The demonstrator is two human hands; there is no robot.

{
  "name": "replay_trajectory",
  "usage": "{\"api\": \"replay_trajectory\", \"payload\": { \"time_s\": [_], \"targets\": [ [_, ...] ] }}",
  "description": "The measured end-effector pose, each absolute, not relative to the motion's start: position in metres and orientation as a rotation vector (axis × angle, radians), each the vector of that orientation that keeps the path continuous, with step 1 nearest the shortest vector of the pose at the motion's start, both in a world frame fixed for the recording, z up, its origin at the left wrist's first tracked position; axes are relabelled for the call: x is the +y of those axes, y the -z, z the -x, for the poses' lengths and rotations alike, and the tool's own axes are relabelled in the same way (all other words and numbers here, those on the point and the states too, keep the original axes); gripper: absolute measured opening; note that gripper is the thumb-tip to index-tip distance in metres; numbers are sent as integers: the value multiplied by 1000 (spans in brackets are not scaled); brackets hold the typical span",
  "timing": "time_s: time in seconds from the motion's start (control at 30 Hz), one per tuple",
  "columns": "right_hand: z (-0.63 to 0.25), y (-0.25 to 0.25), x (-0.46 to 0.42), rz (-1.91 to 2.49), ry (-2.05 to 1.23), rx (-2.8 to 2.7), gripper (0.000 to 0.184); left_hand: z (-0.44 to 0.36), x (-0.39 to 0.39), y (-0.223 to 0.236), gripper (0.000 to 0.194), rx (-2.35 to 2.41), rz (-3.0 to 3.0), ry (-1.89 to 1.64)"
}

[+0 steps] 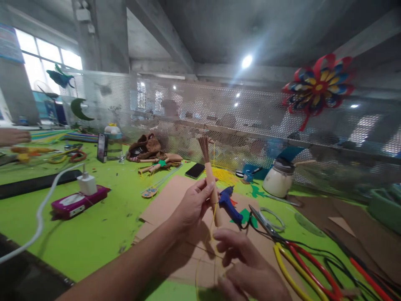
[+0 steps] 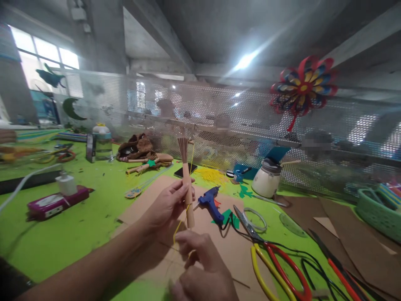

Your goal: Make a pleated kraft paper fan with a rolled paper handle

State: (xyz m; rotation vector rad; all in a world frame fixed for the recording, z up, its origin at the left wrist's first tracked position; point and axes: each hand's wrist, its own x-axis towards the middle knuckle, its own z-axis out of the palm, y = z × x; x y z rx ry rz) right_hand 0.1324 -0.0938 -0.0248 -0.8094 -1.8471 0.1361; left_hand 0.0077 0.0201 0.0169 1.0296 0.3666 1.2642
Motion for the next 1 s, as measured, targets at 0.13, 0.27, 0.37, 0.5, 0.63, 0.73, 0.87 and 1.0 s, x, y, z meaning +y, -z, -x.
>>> {"api": "replay_trajectory", "payload": {
  "time_s": [0.13, 0.27, 0.37, 0.5, 0.63, 0.73, 0.87, 1.0],
  "targets": [
    [-129, 35, -93, 842, 24, -1906, 24, -9, 18, -16, 25, 360, -1034, -1248],
    [-128, 53, -83, 743, 7, -1931, 27, -10, 18, -15, 24, 348, -1018, -1228],
    [-128, 65, -73, 682, -72, -1976, 25, -10, 18, -14, 25, 359, -1014, -1219],
    [-128, 58, -70, 616, 3, -1946, 22, -9, 17, -14, 27, 369, -997, -1211],
    [-128, 39, -78, 599, 101, -1772, 20, -8, 18, -14, 26, 352, -985, -1187],
    [-134, 30, -82, 665, 64, -1695, 18, -6, 20, -14, 23, 330, -969, -1166],
    [-147, 22, -85, 826, 95, -1674, 19, -4, 22, -12, 23, 304, -932, -1113],
    [-155, 14, -89, 966, 133, -1766, 30, -4, 22, -12, 23, 305, -896, -1091]
  ]
}}
